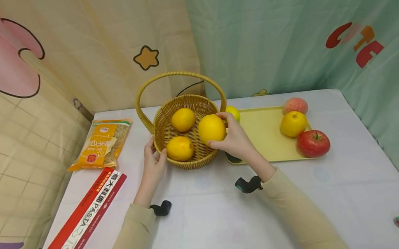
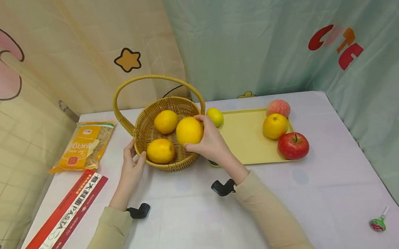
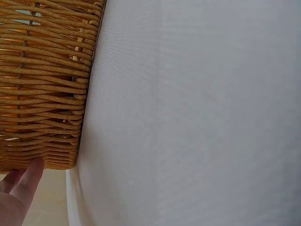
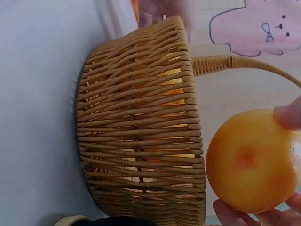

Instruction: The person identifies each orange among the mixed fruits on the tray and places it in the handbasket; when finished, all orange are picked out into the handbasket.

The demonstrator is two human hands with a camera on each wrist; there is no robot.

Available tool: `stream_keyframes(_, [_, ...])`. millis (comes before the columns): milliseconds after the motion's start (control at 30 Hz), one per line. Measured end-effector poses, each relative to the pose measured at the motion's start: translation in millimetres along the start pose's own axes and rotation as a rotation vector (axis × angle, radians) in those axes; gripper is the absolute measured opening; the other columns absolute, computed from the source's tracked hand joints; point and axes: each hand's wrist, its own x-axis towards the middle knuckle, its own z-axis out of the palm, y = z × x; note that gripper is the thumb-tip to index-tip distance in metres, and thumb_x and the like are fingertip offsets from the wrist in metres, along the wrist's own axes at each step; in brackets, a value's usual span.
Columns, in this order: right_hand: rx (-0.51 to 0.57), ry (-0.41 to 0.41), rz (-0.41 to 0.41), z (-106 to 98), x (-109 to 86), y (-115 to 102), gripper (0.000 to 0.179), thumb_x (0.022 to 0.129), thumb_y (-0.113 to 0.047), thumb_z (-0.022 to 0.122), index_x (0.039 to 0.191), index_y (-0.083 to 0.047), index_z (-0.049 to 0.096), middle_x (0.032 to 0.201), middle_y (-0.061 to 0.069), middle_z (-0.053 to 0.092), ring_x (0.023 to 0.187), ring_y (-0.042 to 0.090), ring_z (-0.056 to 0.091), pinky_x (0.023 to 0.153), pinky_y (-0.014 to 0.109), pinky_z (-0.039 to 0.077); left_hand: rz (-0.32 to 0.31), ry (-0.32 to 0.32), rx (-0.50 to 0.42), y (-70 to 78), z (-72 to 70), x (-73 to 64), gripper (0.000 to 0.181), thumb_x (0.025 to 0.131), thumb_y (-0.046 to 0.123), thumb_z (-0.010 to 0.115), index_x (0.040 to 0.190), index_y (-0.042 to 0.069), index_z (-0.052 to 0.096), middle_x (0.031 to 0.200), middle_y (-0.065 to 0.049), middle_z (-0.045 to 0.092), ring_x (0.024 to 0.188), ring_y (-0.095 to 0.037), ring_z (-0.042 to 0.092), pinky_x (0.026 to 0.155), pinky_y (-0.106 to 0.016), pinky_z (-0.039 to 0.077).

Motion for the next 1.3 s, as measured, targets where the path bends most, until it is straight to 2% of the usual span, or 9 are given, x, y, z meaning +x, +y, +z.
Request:
stream_keyframes(200, [-0.094,-0.049,-0.077,15.7,13.4,3.3,0.088,0.072,-0.02,0.081,0.145,-0.007,0.034,0.143,0.014,0.043,0.123,0.029,0.049,0.106,0.049,0.046,-0.001,-0.003,0.005,1.9,0.0,-1.4,0.065,0.104,0.015,0.044,0.156,0.004,0.006,0.159,-0.021,0.015,0.145,-0.034,0.029,0.114,-0.047,0.04])
stream_keyframes(433, [-0.268,-0.132,-0.152,25.8,24.5,10.9,0.086,0.072,-0.018,0.082,0.144,-0.005,0.037,0.142,0.013,0.046,0.127,0.028,0.048,0.111,0.045,0.043,-0.002,-0.007,0.02,0.4,0.2,-2.0,0.066,0.105,0.019,0.044,0.157,0.006,0.006,0.161,-0.019,0.014,0.146,-0.033,0.026,0.115,-0.047,0.038])
stream_keyframes(667, [-0.375,-0.191,-0.169,27.0,30.3,15.8,0.081,0.074,-0.02,0.082,0.142,-0.005,0.041,0.143,0.013,0.047,0.13,0.029,0.047,0.113,0.044,0.041,0.004,0.002,0.03,1.6,0.3,-2.4,0.065,0.104,0.017,0.044,0.156,0.005,0.007,0.16,-0.019,0.014,0.147,-0.033,0.026,0.114,-0.047,0.038])
stream_keyframes(867, [-0.392,-0.253,-0.157,23.7,34.3,15.5,0.064,0.081,-0.016,0.077,0.137,-0.004,0.05,0.14,0.014,0.051,0.131,0.03,0.047,0.114,0.044,0.04,-0.004,0.002,0.027,1.0,0.7,-0.4,0.066,0.104,0.017,0.045,0.156,0.005,0.007,0.16,-0.018,0.015,0.146,-0.031,0.027,0.114,-0.046,0.039])
stream_keyframes(1000, [-0.413,-0.272,-0.161,23.3,34.5,16.0,0.062,0.084,-0.015,0.074,0.14,-0.006,0.049,0.143,0.013,0.049,0.135,0.031,0.044,0.116,0.044,0.037,-0.003,-0.004,0.021,1.7,0.5,-0.5,0.066,0.104,0.016,0.045,0.156,0.005,0.006,0.161,-0.017,0.013,0.147,-0.031,0.024,0.115,-0.046,0.038])
stream_keyframes(1167, [-0.417,-0.24,-0.191,24.0,32.3,15.9,0.056,0.088,-0.015,0.072,0.139,-0.006,0.052,0.143,0.013,0.049,0.136,0.031,0.043,0.117,0.045,0.036,-0.003,-0.004,0.028,1.2,0.0,-0.5,0.066,0.104,0.016,0.044,0.157,0.005,0.006,0.161,-0.017,0.013,0.147,-0.032,0.024,0.116,-0.047,0.037])
stream_keyframes(1300, [-0.365,-0.182,-0.22,20.4,27.9,16.4,0.046,0.089,-0.016,0.071,0.133,-0.006,0.058,0.138,0.012,0.054,0.132,0.03,0.048,0.115,0.043,0.039,0.001,0.003,0.042,0.8,0.0,-0.5,0.065,0.104,0.016,0.045,0.157,0.006,0.007,0.161,-0.017,0.014,0.147,-0.031,0.025,0.115,-0.046,0.038])
